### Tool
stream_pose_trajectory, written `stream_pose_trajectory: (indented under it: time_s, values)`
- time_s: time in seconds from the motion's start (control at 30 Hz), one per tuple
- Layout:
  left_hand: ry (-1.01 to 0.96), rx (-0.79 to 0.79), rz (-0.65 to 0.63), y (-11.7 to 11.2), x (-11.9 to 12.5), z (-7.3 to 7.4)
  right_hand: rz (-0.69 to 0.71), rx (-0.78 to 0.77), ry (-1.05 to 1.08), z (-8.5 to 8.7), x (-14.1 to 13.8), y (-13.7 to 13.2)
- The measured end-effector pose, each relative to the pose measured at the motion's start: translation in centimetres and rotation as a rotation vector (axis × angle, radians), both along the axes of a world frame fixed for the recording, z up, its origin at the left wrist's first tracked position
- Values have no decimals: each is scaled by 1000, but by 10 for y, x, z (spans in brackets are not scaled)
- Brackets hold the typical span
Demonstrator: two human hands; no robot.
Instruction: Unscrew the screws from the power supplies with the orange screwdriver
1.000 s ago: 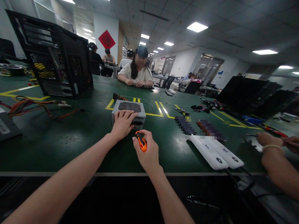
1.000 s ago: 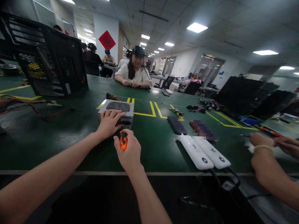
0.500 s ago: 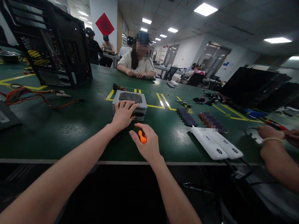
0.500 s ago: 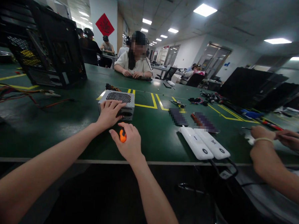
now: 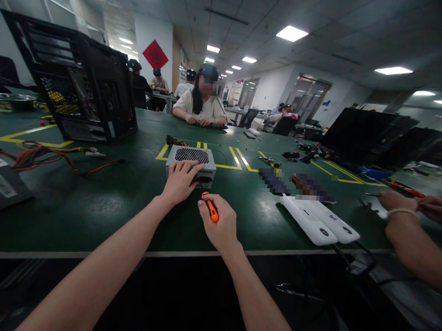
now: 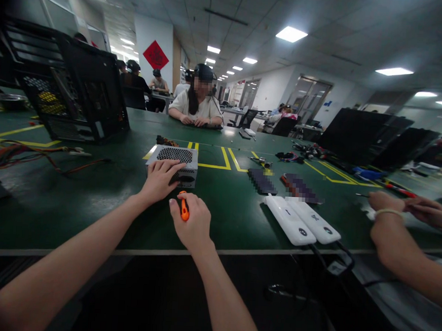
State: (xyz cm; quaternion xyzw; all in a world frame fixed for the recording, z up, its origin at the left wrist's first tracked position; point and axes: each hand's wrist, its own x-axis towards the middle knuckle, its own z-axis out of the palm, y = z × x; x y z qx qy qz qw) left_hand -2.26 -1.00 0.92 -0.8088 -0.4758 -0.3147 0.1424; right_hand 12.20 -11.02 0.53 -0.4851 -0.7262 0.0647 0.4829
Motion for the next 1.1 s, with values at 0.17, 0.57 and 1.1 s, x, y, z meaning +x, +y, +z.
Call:
stream_pose_trajectory:
  time_s: [0.17,0.57,1.1]
  values:
    - [-31,25,5,-1,2,-1,-29,-5,47,-2,2,0]
    - [-84,77,37,-6,6,4,-27,-45,87,-4,2,1]
    - [-870,-1013,-52,7,13,-5,-43,40,-57,-6,2,0]
